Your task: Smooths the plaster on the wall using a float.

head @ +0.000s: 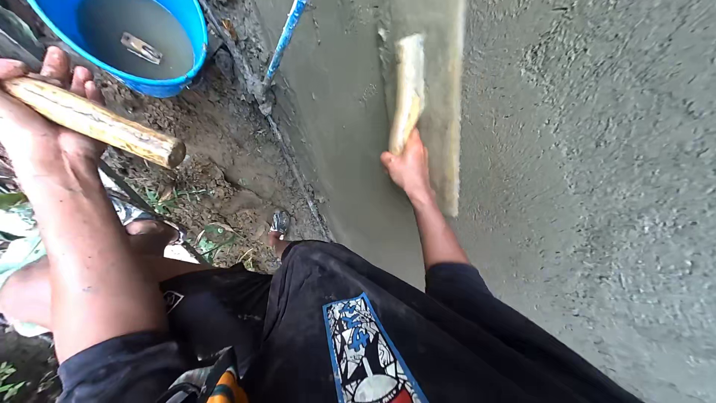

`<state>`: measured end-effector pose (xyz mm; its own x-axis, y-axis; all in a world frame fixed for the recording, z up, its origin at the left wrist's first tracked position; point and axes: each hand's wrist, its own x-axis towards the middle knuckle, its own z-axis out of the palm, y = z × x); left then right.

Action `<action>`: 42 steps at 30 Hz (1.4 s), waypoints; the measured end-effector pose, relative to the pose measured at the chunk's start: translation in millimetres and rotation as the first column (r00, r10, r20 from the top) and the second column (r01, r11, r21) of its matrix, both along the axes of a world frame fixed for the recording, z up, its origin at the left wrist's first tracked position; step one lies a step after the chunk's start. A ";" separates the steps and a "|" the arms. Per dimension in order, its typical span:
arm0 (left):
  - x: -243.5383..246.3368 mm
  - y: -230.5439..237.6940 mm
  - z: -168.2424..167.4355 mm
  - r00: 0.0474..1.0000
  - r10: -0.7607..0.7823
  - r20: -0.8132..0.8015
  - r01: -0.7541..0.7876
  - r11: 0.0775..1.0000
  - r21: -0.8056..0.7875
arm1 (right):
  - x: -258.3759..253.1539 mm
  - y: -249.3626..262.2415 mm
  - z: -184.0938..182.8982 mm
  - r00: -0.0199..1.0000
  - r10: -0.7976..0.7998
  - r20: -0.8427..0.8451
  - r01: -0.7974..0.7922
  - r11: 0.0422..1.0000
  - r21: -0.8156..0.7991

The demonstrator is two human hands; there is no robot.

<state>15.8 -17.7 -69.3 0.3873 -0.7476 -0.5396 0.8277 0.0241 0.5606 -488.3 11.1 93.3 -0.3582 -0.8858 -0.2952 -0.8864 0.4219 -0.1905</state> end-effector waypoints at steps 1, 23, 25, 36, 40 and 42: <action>-6.5 1.0 3.9 1.000 0.003 -0.011 -0.003 1.000 0.022 | 5.0 -10.1 -14.0 1.000 0.010 -0.023 -0.009 0.999 0.049; -4.6 -5.8 -5.1 1.000 -0.017 -0.011 0.017 1.000 0.009 | 9.5 -16.4 -63.6 0.997 0.000 -0.071 0.009 0.993 0.122; -20.2 -10.8 -0.4 0.999 -0.021 -0.046 0.021 1.000 0.001 | 8.5 -9.4 -88.9 0.994 0.012 -0.112 0.017 0.967 0.253; -17.5 3.5 61.4 0.999 -0.023 0.030 0.021 0.997 0.079 | -71.0 160.2 -44.1 0.972 -0.084 -0.219 0.175 0.883 0.436; -17.5 8.3 68.2 0.996 -0.050 0.079 0.042 0.995 0.095 | -53.2 127.3 22.0 0.987 -0.100 -0.125 0.121 0.977 0.176; -22.4 7.8 68.4 0.990 -0.079 0.113 0.066 0.991 0.114 | -41.1 89.6 21.7 0.996 -0.084 -0.021 0.084 0.996 0.032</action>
<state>-6.7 -9.9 -0.9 0.3998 -0.7146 -0.5741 0.7534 -0.1005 0.6498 -529.4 100.7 115.0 -0.4368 -0.8424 -0.3155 -0.8510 0.5006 -0.1584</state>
